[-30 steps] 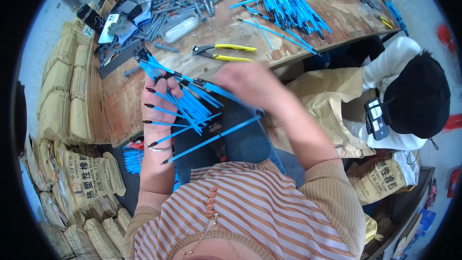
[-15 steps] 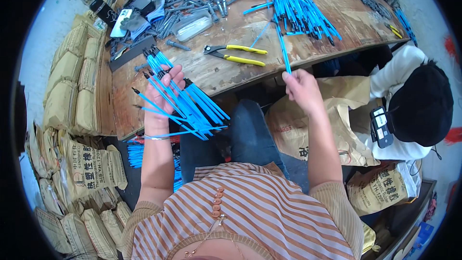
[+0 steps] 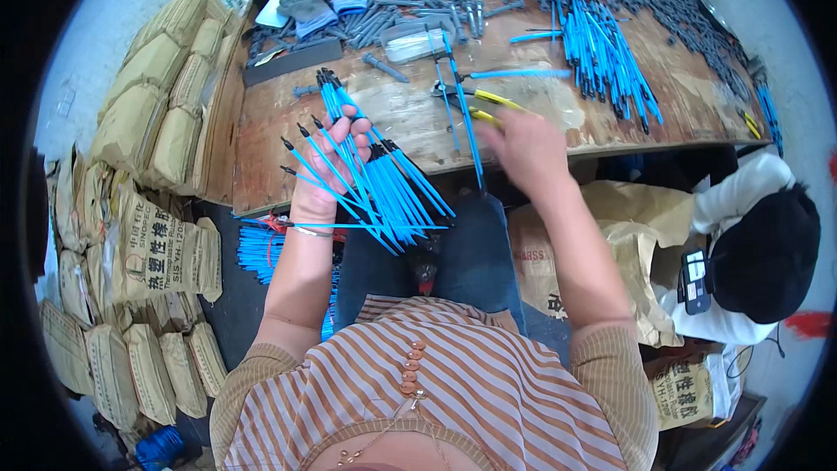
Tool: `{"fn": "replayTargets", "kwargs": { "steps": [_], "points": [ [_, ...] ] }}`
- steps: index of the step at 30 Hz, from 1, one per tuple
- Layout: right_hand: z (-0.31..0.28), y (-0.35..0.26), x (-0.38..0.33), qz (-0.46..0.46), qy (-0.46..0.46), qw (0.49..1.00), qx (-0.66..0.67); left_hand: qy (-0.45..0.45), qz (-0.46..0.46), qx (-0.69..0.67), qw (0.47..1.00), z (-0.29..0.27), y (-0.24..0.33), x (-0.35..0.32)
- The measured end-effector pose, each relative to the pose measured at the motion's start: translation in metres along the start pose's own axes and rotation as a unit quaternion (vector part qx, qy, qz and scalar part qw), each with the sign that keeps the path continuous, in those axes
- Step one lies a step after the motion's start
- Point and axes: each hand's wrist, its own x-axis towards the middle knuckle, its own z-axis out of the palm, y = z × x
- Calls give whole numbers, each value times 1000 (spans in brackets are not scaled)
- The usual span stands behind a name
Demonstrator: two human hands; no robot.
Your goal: Assembling, crimping, and bundling blue industrial cables or plastic components using pliers and ties.
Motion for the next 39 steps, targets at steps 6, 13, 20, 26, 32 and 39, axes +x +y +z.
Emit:
{"fn": "replayTargets", "kwargs": {
  "steps": [6,13,20,26,32,39],
  "points": [
    [56,5,102,-108,144,979,-99,17,1,8,1000,6,-5,-1],
    [12,-16,98,-14,98,981,167,28,-9,-20,999,-14,0,-7],
    [-35,-80,13,-197,-126,943,237,31,8,4,999,6,-8,-9],
    [-14,-86,-2,-286,21,958,18,-70,31,-5,997,15,-19,-6],
    [-2,-85,-14,-223,64,972,43,-49,14,-16,999,29,-21,-13],
    [10,-93,-29,-176,83,981,-6,-49,22,25,998,43,-21,-22]
  ]
}}
